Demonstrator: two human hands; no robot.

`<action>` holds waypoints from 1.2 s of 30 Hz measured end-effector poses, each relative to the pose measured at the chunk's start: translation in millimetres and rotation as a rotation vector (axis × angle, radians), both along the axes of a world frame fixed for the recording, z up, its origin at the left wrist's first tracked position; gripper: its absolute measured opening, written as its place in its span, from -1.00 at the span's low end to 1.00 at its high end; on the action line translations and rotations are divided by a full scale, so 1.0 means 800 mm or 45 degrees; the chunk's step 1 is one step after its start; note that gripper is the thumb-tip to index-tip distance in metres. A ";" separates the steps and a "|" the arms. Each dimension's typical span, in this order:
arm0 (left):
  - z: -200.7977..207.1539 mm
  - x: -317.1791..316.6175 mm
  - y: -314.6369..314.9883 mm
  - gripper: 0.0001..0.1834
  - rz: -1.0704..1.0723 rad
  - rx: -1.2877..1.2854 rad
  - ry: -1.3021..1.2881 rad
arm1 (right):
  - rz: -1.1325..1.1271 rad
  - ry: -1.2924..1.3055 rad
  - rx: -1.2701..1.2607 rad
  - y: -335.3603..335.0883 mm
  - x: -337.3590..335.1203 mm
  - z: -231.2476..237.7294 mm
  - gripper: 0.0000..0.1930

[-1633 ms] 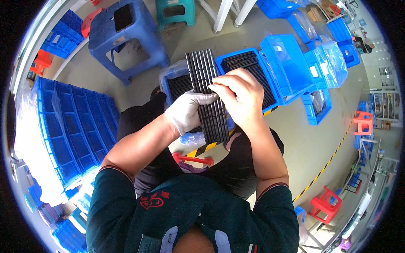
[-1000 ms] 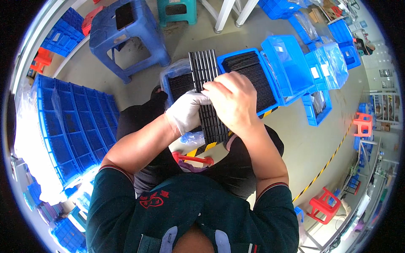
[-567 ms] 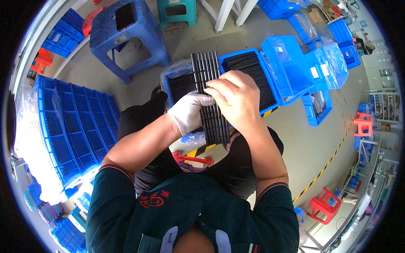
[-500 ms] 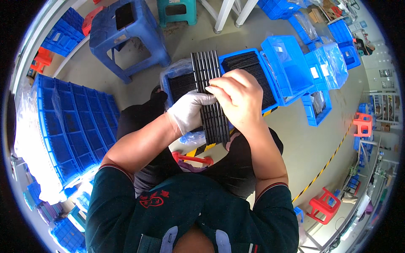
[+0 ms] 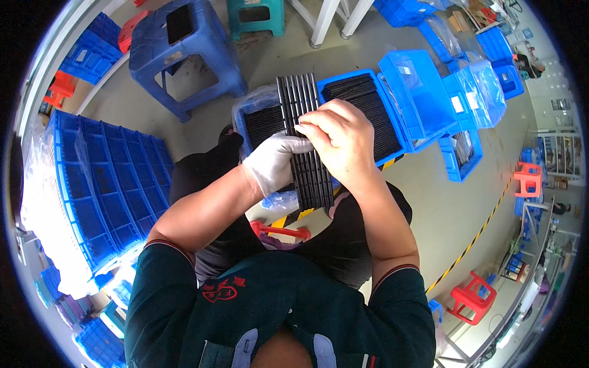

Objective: Inspecting and organizing black metal rods into containers.

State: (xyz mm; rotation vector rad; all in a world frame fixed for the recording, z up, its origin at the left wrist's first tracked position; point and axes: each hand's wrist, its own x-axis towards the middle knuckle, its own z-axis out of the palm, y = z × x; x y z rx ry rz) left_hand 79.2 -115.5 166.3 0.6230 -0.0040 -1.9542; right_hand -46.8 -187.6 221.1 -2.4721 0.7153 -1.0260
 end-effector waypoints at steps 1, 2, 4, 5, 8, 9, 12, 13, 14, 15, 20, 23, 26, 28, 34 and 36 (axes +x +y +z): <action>0.000 0.000 0.000 -0.81 -0.002 0.022 -0.022 | 0.001 0.001 0.000 0.000 0.000 0.000 -0.85; 0.000 0.000 0.000 -0.82 -0.003 0.044 -0.044 | -0.001 0.008 -0.011 0.000 0.001 -0.001 -0.85; -0.007 -0.003 0.000 -0.83 0.040 -0.001 -0.101 | 0.020 0.074 -0.112 0.001 0.003 0.001 -0.87; -0.013 -0.004 0.001 -0.84 0.087 -0.046 -0.160 | 0.048 0.130 -0.201 0.005 0.007 0.005 -0.88; -0.030 -0.003 -0.001 -0.83 0.072 -0.174 0.023 | 0.042 0.244 -0.302 0.013 0.011 0.008 -0.89; -0.024 -0.005 0.000 -0.83 0.067 -0.174 0.024 | -0.003 0.295 -0.325 0.014 0.010 0.007 -0.90; -0.005 -0.005 0.003 -0.82 0.083 -0.104 -0.029 | -0.060 0.327 -0.319 0.010 0.007 0.008 -0.88; -0.003 -0.005 0.003 -0.81 0.077 -0.101 -0.001 | -0.072 0.332 -0.307 0.009 0.007 0.009 -0.88; -0.002 -0.004 0.004 -0.80 0.072 -0.099 0.024 | -0.071 0.330 -0.308 0.009 0.007 0.008 -0.88; -0.002 -0.003 0.005 -0.80 0.073 -0.099 0.023 | -0.063 0.320 -0.308 0.009 0.007 0.007 -0.87; -0.011 -0.003 0.001 -0.76 0.016 -0.124 -0.001 | -0.022 0.132 -0.234 0.011 0.006 0.015 -0.88; -0.009 -0.003 -0.005 -0.76 0.023 -0.074 -0.025 | -0.014 0.005 0.055 0.007 0.003 0.015 -0.86; 0.005 -0.003 -0.005 -0.75 0.098 -0.049 -0.043 | -0.011 -0.044 0.343 0.000 0.002 0.008 -0.84; 0.000 0.000 -0.005 -0.75 0.095 -0.075 -0.001 | 0.010 -0.048 0.351 0.000 0.005 0.006 -0.84; 0.006 -0.002 -0.004 -0.77 0.050 0.025 -0.100 | -0.010 -0.010 0.246 0.002 0.009 0.000 -0.83; 0.008 -0.003 -0.002 -0.79 0.089 0.035 -0.124 | 0.037 0.040 0.080 0.002 0.010 0.000 -0.86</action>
